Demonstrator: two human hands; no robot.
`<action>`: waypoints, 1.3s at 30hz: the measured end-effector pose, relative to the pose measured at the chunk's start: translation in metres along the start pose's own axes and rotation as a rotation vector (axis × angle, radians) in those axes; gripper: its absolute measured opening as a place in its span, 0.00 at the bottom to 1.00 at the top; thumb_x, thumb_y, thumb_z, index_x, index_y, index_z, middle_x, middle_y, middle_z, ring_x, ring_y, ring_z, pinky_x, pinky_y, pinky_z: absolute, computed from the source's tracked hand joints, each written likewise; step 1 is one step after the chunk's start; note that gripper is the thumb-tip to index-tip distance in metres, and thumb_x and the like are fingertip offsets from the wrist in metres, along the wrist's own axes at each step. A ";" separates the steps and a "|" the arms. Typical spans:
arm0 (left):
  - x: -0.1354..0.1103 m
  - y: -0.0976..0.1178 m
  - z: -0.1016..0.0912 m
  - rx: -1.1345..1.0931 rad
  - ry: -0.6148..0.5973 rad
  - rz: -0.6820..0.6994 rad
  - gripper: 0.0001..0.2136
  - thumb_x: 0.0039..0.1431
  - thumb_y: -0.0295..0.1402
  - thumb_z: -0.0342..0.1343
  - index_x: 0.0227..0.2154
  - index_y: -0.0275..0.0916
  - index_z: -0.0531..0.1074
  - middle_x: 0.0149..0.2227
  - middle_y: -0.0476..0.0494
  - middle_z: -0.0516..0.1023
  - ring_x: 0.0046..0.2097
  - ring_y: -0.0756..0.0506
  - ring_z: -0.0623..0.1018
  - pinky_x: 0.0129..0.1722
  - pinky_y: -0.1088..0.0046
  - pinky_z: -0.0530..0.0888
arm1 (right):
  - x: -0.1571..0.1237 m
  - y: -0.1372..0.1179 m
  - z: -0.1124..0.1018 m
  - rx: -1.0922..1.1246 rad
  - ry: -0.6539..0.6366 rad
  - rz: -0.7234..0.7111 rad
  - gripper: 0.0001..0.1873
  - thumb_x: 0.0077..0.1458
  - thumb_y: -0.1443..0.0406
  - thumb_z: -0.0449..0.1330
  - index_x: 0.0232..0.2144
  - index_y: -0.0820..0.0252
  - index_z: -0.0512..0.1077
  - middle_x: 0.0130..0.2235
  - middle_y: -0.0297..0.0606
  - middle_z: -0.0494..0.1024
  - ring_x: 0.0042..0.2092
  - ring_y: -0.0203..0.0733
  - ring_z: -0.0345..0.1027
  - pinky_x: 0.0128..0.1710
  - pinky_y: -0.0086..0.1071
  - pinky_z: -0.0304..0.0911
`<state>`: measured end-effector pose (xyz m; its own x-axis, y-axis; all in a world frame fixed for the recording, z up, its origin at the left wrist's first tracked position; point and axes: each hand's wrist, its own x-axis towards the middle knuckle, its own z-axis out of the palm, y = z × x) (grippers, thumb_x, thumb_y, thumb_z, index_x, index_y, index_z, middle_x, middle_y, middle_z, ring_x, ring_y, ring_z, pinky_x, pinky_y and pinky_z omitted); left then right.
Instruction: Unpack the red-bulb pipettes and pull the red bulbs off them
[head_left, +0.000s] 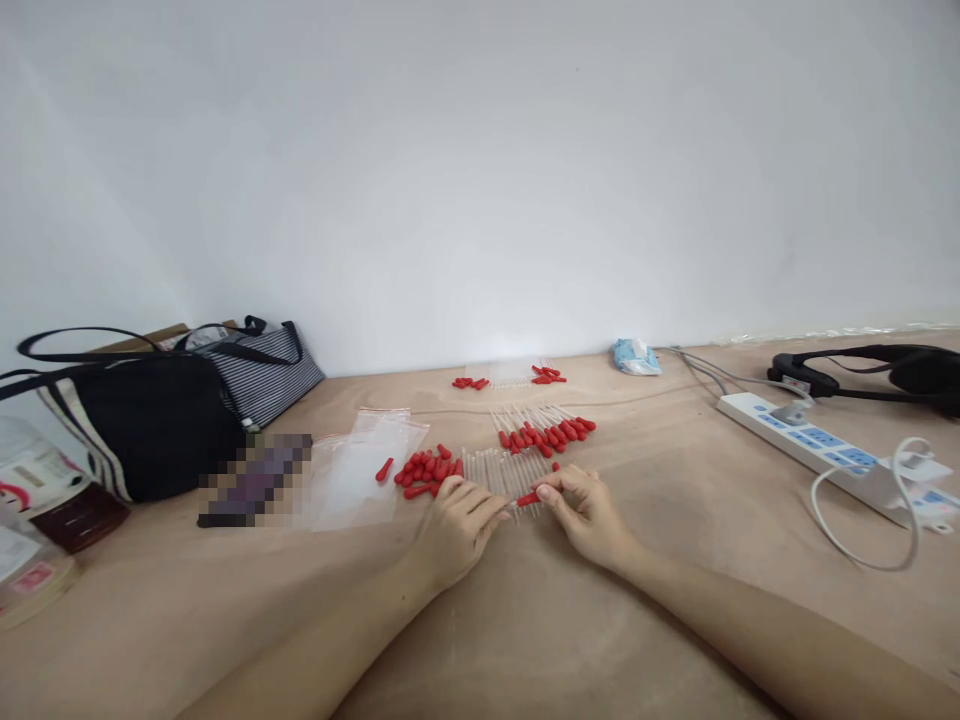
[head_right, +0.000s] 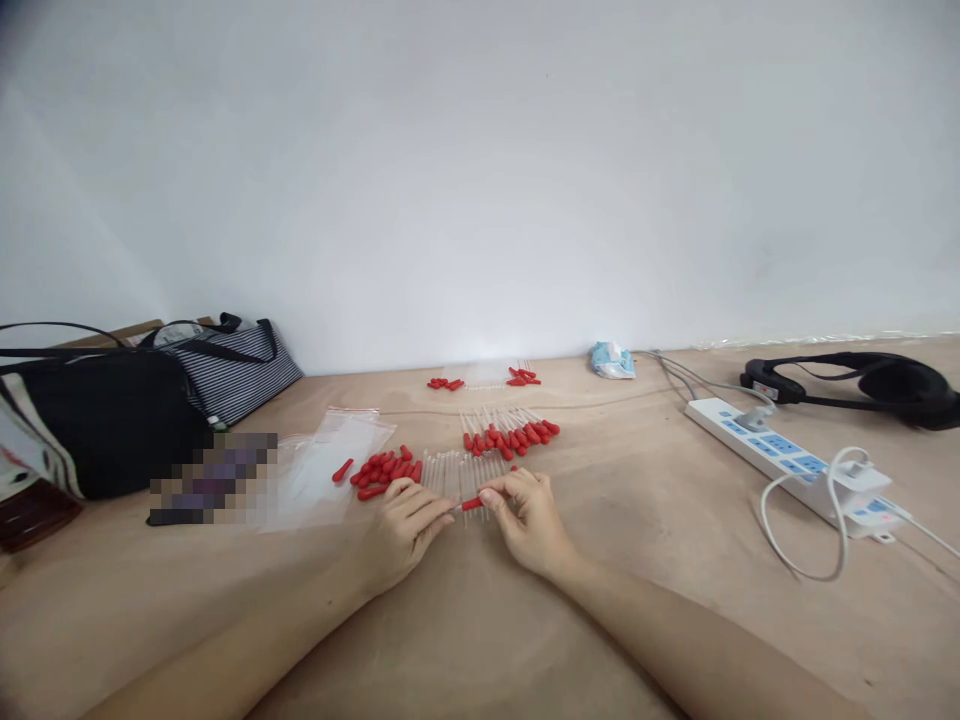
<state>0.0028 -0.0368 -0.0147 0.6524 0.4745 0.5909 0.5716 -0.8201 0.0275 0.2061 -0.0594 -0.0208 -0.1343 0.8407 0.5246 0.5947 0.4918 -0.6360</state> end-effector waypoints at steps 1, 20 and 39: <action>0.000 0.000 0.001 0.008 0.004 -0.003 0.10 0.62 0.32 0.43 0.36 0.39 0.70 0.27 0.47 0.74 0.30 0.48 0.70 0.35 0.68 0.63 | 0.000 -0.003 0.001 -0.015 -0.024 -0.021 0.16 0.58 0.57 0.47 0.28 0.56 0.71 0.26 0.33 0.73 0.31 0.37 0.64 0.38 0.35 0.51; -0.007 -0.004 -0.009 0.011 0.059 0.113 0.13 0.61 0.27 0.41 0.25 0.36 0.67 0.22 0.48 0.69 0.26 0.50 0.66 0.29 0.73 0.61 | -0.005 0.015 -0.020 -0.250 -0.056 -0.374 0.15 0.54 0.62 0.49 0.19 0.60 0.66 0.20 0.31 0.66 0.29 0.35 0.59 0.42 0.39 0.45; 0.012 -0.025 0.007 0.063 0.065 -0.137 0.08 0.57 0.26 0.43 0.31 0.37 0.67 0.29 0.45 0.71 0.31 0.48 0.73 0.33 0.73 0.71 | 0.027 0.049 -0.031 -0.414 0.226 0.276 0.17 0.53 0.53 0.48 0.31 0.56 0.71 0.25 0.31 0.74 0.27 0.36 0.66 0.36 0.34 0.48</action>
<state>-0.0003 -0.0083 -0.0141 0.5336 0.5570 0.6364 0.6844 -0.7265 0.0620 0.2559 -0.0198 -0.0200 0.2177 0.8337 0.5076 0.8520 0.0914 -0.5155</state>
